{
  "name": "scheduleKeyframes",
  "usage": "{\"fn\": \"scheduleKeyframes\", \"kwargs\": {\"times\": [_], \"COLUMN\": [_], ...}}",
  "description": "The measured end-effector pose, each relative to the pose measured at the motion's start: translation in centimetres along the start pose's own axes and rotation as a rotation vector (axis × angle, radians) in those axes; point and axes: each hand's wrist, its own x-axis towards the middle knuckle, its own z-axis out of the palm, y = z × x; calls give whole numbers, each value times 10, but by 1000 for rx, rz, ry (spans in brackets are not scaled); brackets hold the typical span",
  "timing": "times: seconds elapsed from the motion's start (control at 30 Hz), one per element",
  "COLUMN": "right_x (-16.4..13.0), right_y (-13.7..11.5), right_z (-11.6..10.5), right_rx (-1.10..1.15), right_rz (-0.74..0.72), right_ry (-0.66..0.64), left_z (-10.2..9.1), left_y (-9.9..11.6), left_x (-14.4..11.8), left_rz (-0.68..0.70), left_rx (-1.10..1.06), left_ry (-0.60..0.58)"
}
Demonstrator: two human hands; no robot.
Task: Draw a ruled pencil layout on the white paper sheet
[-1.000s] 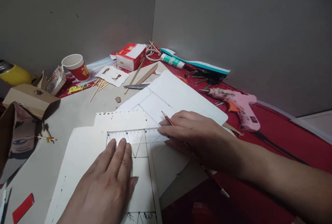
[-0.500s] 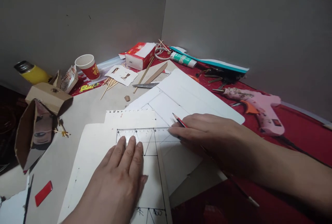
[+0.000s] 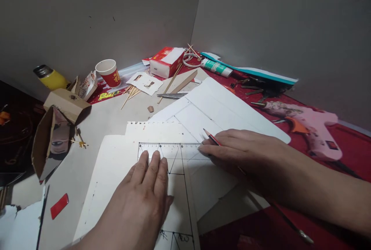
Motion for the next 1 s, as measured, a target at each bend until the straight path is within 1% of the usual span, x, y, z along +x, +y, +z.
{"fn": "scheduleKeyframes", "kwargs": {"times": [0.1, 0.2, 0.33, 0.53, 0.73, 0.87, 1.0], "right_x": [0, -1, 1, 4, 7, 5, 1], "right_y": [1, 1, -2, 0, -6, -7, -5], "right_z": [-1, -4, -6, -6, -15, -19, -20], "right_rx": [26, 43, -9, -38, -80, -79, -24], "right_rz": [-29, -25, -15, -54, -25, -8, 0], "right_ry": [-47, -66, -112, -99, -119, -170, -207], "left_z": [0, 0, -2, -4, -5, -6, -8], "left_y": [0, 0, -1, -4, -7, -12, -21], "left_x": [1, 2, 5, 7, 7, 4, -2], "left_rz": [9, 19, 69, 91, 97, 99, 49], "left_rx": [24, 47, 90, 109, 109, 74, -38], "left_ry": [6, 22, 63, 78, 75, 67, 35]}}
